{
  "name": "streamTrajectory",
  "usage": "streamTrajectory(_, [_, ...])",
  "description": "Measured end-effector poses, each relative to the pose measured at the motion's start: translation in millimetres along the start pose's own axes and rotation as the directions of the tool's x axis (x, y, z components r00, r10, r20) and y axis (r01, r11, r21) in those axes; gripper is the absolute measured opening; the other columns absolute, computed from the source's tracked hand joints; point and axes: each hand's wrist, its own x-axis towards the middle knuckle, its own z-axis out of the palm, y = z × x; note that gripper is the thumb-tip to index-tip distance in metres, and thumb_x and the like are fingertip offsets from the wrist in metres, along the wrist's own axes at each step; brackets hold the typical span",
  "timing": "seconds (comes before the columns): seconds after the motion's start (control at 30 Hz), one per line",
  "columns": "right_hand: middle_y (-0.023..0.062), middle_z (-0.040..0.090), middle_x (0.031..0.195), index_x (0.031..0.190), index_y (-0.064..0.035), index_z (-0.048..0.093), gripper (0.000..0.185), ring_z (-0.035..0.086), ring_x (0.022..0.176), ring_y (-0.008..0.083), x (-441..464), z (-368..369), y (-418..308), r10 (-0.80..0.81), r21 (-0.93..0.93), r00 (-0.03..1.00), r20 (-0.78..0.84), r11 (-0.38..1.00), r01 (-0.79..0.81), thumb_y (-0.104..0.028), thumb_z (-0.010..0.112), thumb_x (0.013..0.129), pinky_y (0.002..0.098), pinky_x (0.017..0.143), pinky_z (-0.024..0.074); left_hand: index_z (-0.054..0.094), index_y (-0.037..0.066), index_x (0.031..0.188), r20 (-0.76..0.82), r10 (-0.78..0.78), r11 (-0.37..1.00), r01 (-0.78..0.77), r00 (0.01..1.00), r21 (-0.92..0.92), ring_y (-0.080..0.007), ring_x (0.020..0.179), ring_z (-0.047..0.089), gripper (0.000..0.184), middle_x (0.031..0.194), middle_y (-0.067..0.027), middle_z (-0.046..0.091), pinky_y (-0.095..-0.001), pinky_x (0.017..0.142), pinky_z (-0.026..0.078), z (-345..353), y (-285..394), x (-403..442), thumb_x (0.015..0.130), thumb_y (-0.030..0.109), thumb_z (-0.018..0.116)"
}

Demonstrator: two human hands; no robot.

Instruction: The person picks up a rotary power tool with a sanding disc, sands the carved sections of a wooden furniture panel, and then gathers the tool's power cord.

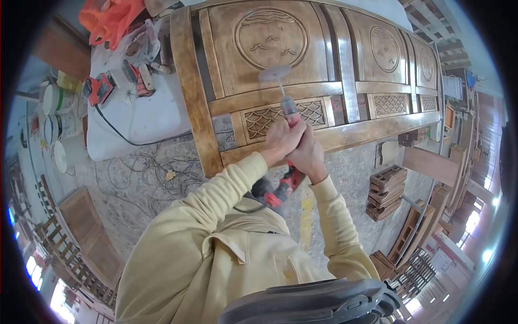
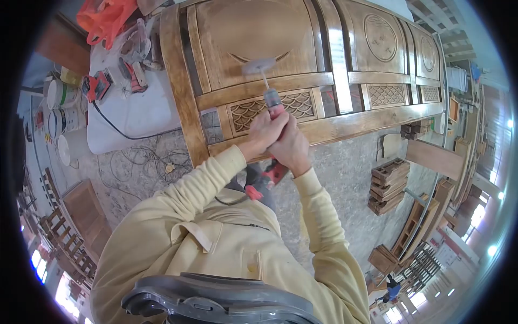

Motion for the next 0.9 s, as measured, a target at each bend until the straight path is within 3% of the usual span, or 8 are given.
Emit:
streamTrajectory(0.2, [0.0295, 0.077, 0.098, 0.128, 0.0020, 0.054, 0.071, 0.075, 0.094, 0.0514, 40, 4, 24, -0.006, 0.026, 0.999, -0.048, 1.000, 0.008, -0.040, 0.087, 0.081, 0.0586, 0.080, 0.0576, 0.081, 0.006, 0.098, 0.074, 0.025, 0.987, -0.036, 0.997, 0.157, -0.0447, 0.095, 0.077, 0.050, 0.095, -0.0259, 0.078, -0.0526, 0.088, 0.059, 9, 6, 44, 0.096, 0.052, 0.061])
streamTrajectory(0.27, [0.0273, 0.077, 0.103, 0.128, -0.0009, 0.055, 0.073, 0.074, 0.098, 0.0505, 40, -6, 32, -0.076, 0.095, 0.997, 0.018, 0.993, 0.074, -0.037, 0.092, 0.077, 0.0571, 0.082, 0.0576, 0.078, 0.001, 0.107, 0.158, -0.057, 0.978, 0.023, 0.986, 0.207, -0.0445, 0.113, 0.072, 0.062, 0.111, -0.0291, 0.076, -0.0517, 0.099, 0.054, 14, 9, 42, 0.097, 0.061, 0.061])
streamTrajectory(0.37, [0.0257, 0.077, 0.107, 0.130, -0.0042, 0.056, 0.075, 0.074, 0.101, 0.0496, 39, -6, 39, -0.163, 0.198, 0.979, 0.123, 0.971, 0.137, -0.036, 0.095, 0.074, 0.0562, 0.085, 0.0578, 0.077, 0.001, 0.106, -0.021, -0.106, 0.994, 0.106, 0.994, 0.040, -0.0447, 0.111, 0.072, 0.062, 0.109, -0.0289, 0.076, -0.0518, 0.098, 0.054, 16, 2, 23, 0.097, 0.060, 0.061])
streamTrajectory(0.53, [0.0254, 0.076, 0.109, 0.132, -0.0055, 0.056, 0.073, 0.074, 0.103, 0.0483, 68, -56, 68, -0.206, 0.188, 0.958, 0.198, 0.968, 0.169, -0.033, 0.092, 0.076, 0.0546, 0.086, 0.0581, 0.077, 0.002, 0.105, -0.078, -0.148, 0.975, 0.159, 0.986, 0.155, -0.0416, 0.105, 0.075, 0.060, 0.100, -0.0254, 0.078, -0.0510, 0.094, 0.056, 64, 28, 38, 0.096, 0.060, 0.062])
streamTrajectory(0.63, [0.0259, 0.077, 0.107, 0.131, -0.0041, 0.057, 0.073, 0.074, 0.103, 0.0482, 108, -111, 90, -0.211, 0.048, 0.944, 0.253, 0.977, 0.206, -0.036, 0.091, 0.075, 0.0543, 0.085, 0.0585, 0.077, 0.001, 0.106, -0.092, -0.167, 0.982, 0.157, 0.982, -0.104, -0.0422, 0.106, 0.075, 0.061, 0.102, -0.0273, 0.078, -0.0501, 0.094, 0.056, 121, 43, 78, 0.097, 0.059, 0.063])
streamTrajectory(0.7, [0.0268, 0.077, 0.103, 0.128, -0.0014, 0.058, 0.076, 0.075, 0.100, 0.0486, 139, -145, 97, -0.480, -0.041, 0.860, 0.174, 0.869, 0.494, -0.040, 0.092, 0.073, 0.0541, 0.084, 0.0592, 0.078, 0.001, 0.106, -0.066, -0.181, 0.960, 0.161, 0.981, -0.231, -0.0423, 0.107, 0.075, 0.060, 0.103, -0.0273, 0.078, -0.0495, 0.094, 0.056, 143, 71, 105, 0.097, 0.058, 0.063])
streamTrajectory(0.73, [0.0272, 0.078, 0.100, 0.126, 0.0011, 0.058, 0.079, 0.075, 0.096, 0.0492, 153, -161, 96, -0.258, -0.152, 0.930, 0.260, 0.941, 0.304, -0.042, 0.093, 0.071, 0.0540, 0.083, 0.0597, 0.078, 0.002, 0.106, -0.087, -0.178, 0.969, 0.159, 0.980, -0.189, -0.0419, 0.107, 0.075, 0.058, 0.104, -0.0260, 0.079, -0.0487, 0.093, 0.056, 150, 86, 119, 0.097, 0.057, 0.063])
streamTrajectory(0.9, [0.0273, 0.078, 0.104, 0.126, 0.0026, 0.060, 0.080, 0.075, 0.100, 0.0489, 220, -185, 64, -0.297, -0.160, 0.929, 0.222, 0.928, 0.336, -0.044, 0.094, 0.070, 0.0538, 0.085, 0.0596, 0.078, 0.002, 0.101, -0.138, -0.073, 0.970, 0.038, 0.988, -0.242, -0.0428, 0.107, 0.074, 0.054, 0.102, -0.0252, 0.079, -0.0497, 0.092, 0.056, 134, 127, 187, 0.095, 0.053, 0.063])
